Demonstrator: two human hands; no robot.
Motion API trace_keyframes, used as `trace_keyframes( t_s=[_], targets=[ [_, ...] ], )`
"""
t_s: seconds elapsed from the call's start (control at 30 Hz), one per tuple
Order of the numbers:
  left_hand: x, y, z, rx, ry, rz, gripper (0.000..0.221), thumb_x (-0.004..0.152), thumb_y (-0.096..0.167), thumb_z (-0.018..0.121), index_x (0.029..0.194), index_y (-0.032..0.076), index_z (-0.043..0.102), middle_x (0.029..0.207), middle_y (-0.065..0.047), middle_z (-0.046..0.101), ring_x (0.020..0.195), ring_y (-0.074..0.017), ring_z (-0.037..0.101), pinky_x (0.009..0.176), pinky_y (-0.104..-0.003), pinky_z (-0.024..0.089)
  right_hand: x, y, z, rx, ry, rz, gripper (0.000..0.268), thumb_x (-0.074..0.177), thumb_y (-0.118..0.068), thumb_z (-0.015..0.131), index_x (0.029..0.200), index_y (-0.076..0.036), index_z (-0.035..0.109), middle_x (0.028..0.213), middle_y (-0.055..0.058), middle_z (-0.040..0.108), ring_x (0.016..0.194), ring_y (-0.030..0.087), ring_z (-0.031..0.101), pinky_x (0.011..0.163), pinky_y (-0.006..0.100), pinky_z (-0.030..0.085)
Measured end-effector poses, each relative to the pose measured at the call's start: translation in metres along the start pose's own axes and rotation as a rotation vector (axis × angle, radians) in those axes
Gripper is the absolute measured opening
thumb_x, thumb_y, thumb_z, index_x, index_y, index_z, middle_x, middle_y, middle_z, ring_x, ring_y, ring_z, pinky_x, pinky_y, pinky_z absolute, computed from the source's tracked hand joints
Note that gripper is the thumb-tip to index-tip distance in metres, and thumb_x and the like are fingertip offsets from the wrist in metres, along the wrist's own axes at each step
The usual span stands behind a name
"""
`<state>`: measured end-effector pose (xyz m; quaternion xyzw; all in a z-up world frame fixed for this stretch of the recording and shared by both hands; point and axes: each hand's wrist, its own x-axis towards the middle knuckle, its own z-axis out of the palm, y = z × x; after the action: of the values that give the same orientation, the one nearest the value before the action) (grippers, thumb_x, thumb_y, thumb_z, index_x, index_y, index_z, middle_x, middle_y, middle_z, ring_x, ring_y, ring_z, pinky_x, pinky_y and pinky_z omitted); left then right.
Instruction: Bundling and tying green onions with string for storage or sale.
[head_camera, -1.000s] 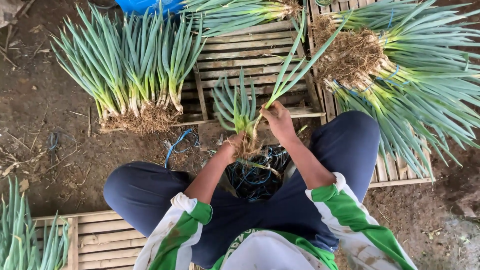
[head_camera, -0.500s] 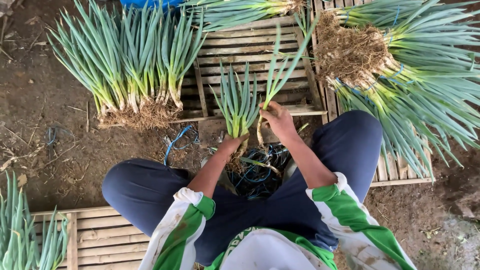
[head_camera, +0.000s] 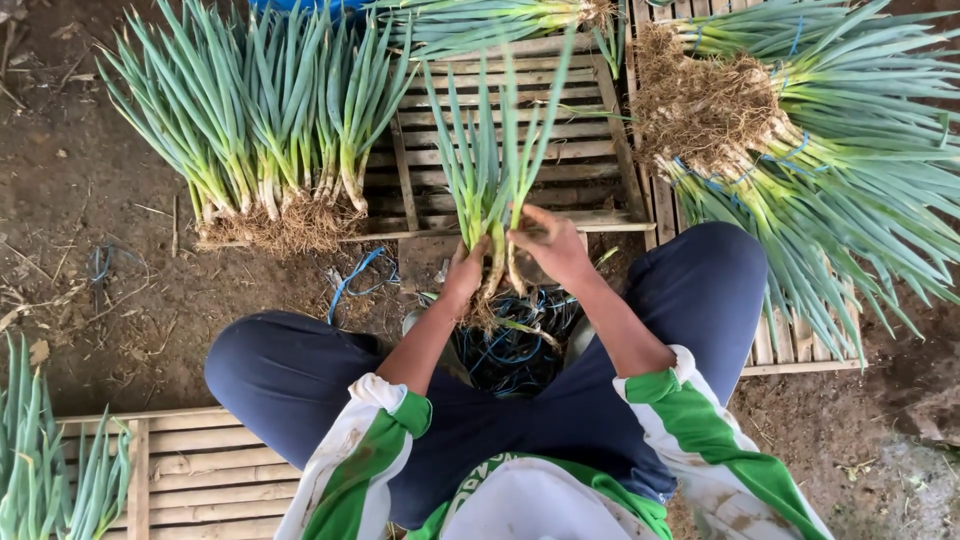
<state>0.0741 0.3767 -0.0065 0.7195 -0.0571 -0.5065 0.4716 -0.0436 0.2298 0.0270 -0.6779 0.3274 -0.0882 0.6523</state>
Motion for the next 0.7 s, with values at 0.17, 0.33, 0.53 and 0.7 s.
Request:
trace_keyframes(
  t_s=[0.17,0.33,0.53,0.7],
  targets=[
    [-0.007,0.010,0.002,-0.019,-0.056,0.021,0.085,0.112,0.060,0.041,0.170,0.006,0.010,0.167,-0.029,0.033,0.155,-0.0504,0.029,0.124,-0.073,0.029,-0.005,-0.015,0.011,-0.231,-0.180,0.172,0.062,0.101,-0.026,0.075,0.152,0.000,0.050,0.124,0.025,0.068,0.110,0.037,0.072,0.087,0.047,0.064],
    [0.028,-0.035,0.009,0.021,-0.112,0.009,0.099,0.108,0.076,0.030,0.169,0.001,0.007,0.167,-0.035,0.027,0.155,-0.0541,0.027,0.125,-0.074,0.029,-0.012,-0.024,0.016,-0.410,-0.198,0.219,0.060,0.097,-0.036,0.075,0.144,-0.007,0.053,0.121,0.016,0.073,0.119,0.036,0.071,0.097,0.056,0.062],
    [0.029,-0.036,0.011,0.016,-0.083,-0.020,0.106,0.101,0.083,0.041,0.170,0.007,0.015,0.165,-0.031,0.035,0.153,-0.0509,0.034,0.125,-0.069,0.033,0.008,0.016,0.014,-0.397,-0.257,0.206,0.050,0.106,-0.032,0.068,0.141,0.002,0.059,0.126,0.022,0.073,0.107,0.035,0.075,0.096,0.054,0.061],
    [0.054,-0.057,0.019,0.035,-0.018,0.037,0.082,0.101,0.066,0.066,0.164,0.021,0.040,0.154,-0.019,0.056,0.143,-0.0429,0.051,0.119,-0.065,0.041,0.000,0.001,0.022,-0.450,-0.217,0.316,0.046,0.105,-0.029,0.068,0.142,-0.002,0.065,0.141,0.023,0.065,0.130,0.045,0.063,0.107,0.063,0.054]
  ],
)
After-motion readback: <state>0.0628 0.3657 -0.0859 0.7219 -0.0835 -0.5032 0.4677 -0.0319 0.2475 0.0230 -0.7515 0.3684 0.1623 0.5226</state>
